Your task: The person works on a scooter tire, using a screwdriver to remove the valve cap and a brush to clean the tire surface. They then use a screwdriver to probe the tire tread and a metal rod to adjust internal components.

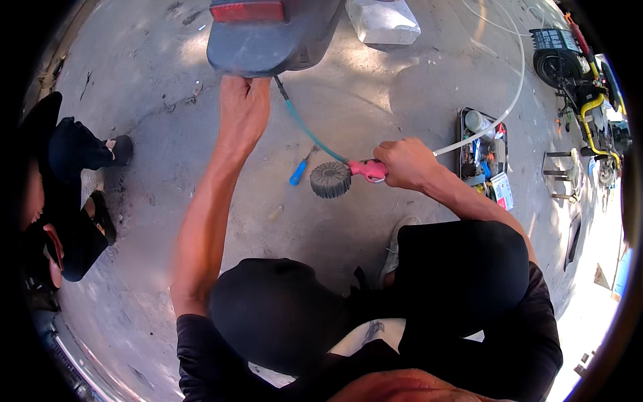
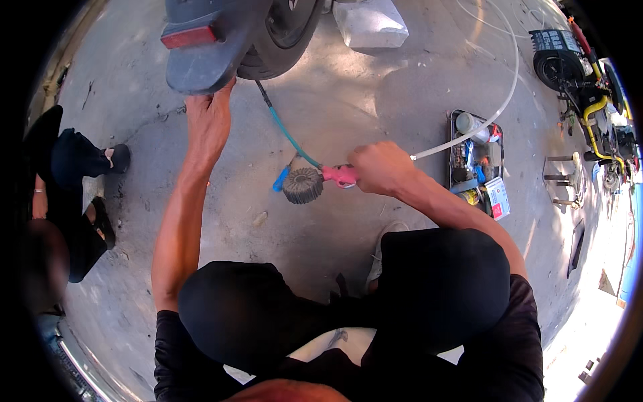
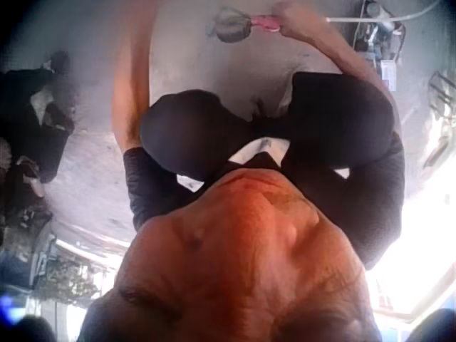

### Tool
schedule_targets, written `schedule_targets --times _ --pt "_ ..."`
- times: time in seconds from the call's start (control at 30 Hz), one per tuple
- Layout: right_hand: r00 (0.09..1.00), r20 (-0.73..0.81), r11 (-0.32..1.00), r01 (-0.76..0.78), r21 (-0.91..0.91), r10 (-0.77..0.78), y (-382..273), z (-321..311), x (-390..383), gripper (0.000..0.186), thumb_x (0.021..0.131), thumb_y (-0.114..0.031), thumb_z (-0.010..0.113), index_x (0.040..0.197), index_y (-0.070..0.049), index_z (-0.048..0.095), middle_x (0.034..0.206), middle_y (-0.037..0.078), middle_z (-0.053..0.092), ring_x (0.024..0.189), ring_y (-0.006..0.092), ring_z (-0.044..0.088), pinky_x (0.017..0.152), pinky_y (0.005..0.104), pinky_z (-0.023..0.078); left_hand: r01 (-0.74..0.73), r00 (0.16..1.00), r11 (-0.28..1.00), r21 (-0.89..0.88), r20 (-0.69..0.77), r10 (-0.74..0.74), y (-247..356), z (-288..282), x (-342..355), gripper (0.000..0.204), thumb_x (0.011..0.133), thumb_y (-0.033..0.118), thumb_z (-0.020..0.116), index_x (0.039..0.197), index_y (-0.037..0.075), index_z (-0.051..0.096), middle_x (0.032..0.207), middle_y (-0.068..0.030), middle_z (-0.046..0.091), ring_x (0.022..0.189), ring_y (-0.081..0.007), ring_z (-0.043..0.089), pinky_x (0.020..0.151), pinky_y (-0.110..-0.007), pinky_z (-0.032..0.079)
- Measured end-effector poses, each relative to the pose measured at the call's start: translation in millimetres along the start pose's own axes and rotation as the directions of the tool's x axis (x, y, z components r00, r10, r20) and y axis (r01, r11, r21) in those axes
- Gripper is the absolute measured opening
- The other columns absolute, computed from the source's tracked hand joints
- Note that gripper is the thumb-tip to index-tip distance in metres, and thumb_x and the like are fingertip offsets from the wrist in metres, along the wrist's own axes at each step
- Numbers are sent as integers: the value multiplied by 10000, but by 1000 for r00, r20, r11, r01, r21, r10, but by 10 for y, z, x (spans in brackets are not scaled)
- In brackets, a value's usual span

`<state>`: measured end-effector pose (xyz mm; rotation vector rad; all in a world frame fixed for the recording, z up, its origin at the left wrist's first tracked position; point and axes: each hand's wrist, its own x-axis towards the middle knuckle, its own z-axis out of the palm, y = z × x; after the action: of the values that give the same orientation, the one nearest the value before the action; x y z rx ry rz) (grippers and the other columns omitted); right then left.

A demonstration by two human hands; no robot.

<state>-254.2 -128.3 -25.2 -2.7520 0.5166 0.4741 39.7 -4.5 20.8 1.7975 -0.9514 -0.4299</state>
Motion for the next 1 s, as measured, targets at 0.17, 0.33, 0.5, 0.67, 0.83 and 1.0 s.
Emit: schedule_targets --times 0.17,0.33,0.5,0.67,0.83,1.0 --pt "988 -151 991 57 121 -38 102 400 -158 133 759 -145 718 845 -47 695 881 139 709 796 391 712 695 477 583 -98 995 993 -71 4 98 155 47 -149 732 1031 417 678 1558 10 375 1526 -133 495 1419 -256 432 1195 -408 297" --pt "967 -254 967 96 236 -33 177 752 -119 148 754 -167 736 823 -56 667 844 125 687 701 362 707 615 466 569 -161 984 987 21 -73 162 178 117 -42 854 991 318 746 1590 8 222 1599 -161 355 1459 -265 367 1241 -417 222" --pt "939 -345 929 119 351 10 266 956 -89 202 736 -202 769 801 -68 632 805 99 647 633 341 689 561 458 546 -117 991 993 21 -55 118 120 100 -85 822 961 267 785 1549 9 270 1557 -150 406 1413 -242 406 1214 -399 248" --pt "918 -396 905 150 397 21 290 1011 20 165 751 -174 745 799 -61 635 801 108 644 635 328 695 560 445 554 -143 988 987 70 -56 147 117 158 -110 783 929 331 816 1503 -26 421 1486 -146 525 1355 -249 480 1191 -408 302" --pt "905 -424 880 173 442 35 266 1070 24 165 755 -168 745 797 -62 626 806 111 634 638 323 694 561 450 548 -87 994 994 68 -53 91 -6 269 -165 761 956 257 787 1521 -19 358 1511 -149 477 1362 -255 457 1195 -417 286" --pt "900 -434 861 185 473 45 294 1082 6 145 780 -165 724 818 -58 634 826 114 649 648 317 701 565 441 551 -98 993 993 61 -59 102 -54 401 -101 697 942 268 799 1461 -38 449 1471 -164 531 1326 -267 495 1178 -423 311"
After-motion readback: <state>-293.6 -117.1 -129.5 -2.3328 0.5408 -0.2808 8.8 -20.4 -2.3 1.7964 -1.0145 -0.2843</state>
